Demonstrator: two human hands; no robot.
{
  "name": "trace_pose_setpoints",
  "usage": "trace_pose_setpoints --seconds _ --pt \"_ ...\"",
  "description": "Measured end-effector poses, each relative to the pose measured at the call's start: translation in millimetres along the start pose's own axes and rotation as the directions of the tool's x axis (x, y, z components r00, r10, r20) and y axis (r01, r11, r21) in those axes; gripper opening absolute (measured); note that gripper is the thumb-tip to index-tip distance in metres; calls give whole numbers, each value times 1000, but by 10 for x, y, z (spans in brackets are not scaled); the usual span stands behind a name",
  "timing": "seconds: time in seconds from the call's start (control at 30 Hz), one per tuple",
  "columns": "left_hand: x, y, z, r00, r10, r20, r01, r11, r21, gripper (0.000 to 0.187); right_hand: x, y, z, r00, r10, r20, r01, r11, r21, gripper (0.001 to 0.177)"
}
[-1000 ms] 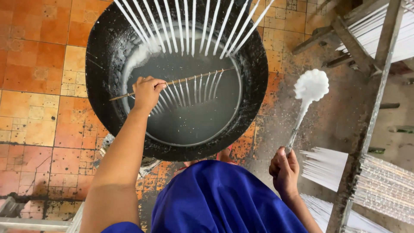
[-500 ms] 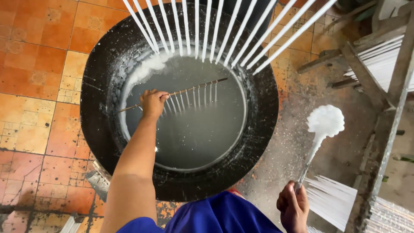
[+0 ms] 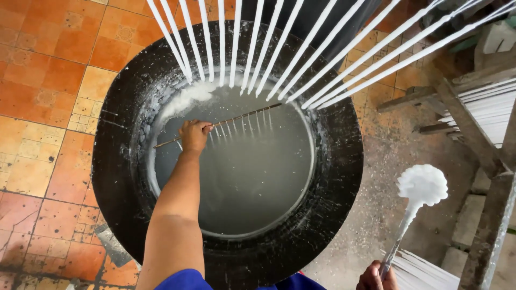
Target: Dipping multiple candle wicks attached to a wooden rod into a vat of molten wax and hanging them to dry.
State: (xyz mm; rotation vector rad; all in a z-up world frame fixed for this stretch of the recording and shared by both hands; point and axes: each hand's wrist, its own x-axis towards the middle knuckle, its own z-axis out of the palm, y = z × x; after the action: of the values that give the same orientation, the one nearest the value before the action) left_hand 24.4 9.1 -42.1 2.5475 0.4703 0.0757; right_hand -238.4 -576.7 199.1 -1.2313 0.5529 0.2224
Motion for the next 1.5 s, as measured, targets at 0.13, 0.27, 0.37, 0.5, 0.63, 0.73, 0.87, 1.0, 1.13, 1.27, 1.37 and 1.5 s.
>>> trace_pose_setpoints --seconds 0.13,0.27,0.37,0.5,0.63,0.73,0.87,1.0,1.13,1.27,1.37,1.5 --pt "-42 51 -44 999 15 -40 -15 1000 0 17 -120 -68 353 994 -81 -73 71 988 -134 31" --pt "-231 289 -436 997 71 -8 -71 997 8 19 -331 -235 781 966 -141 -215 109 982 -156 25" --pt "-314 521 -800 988 152 -5 -152 988 35 20 -445 -383 1060 945 -205 -257 172 975 -143 22" --pt "-512 918 -1411 985 171 19 -172 984 45 21 -559 -376 1071 932 -273 -239 260 962 -84 19" --pt "-748 1241 -1954 970 237 -48 -230 967 113 22 -699 -411 1042 935 -303 -184 310 951 11 13" --pt "-922 1408 -2292 921 341 -191 -314 936 158 18 -790 -499 1045 932 -340 -125 346 938 24 10" --pt "-1075 1717 -2826 817 473 -330 -435 881 187 12 -788 -511 992 907 -420 -20 419 901 109 10" --pt "-1279 2046 -3376 734 554 -392 -515 831 211 7 -844 -514 992 879 -476 -21 474 871 131 13" --pt "-1487 2367 -3855 582 660 -475 -643 731 227 6 -1023 -637 1229 863 -500 -72 503 863 41 13" --pt "-1730 2583 -4155 547 659 -516 -650 723 233 5 -1070 -655 1286 866 -498 -42 500 862 80 11" --pt "-1953 2687 -4296 559 645 -521 -629 739 239 3 -1104 -743 1394 852 -524 4 521 848 99 25" --pt "-2262 2812 -4390 609 619 -496 -595 770 231 10 -968 -900 1382 840 -527 131 494 842 217 24"
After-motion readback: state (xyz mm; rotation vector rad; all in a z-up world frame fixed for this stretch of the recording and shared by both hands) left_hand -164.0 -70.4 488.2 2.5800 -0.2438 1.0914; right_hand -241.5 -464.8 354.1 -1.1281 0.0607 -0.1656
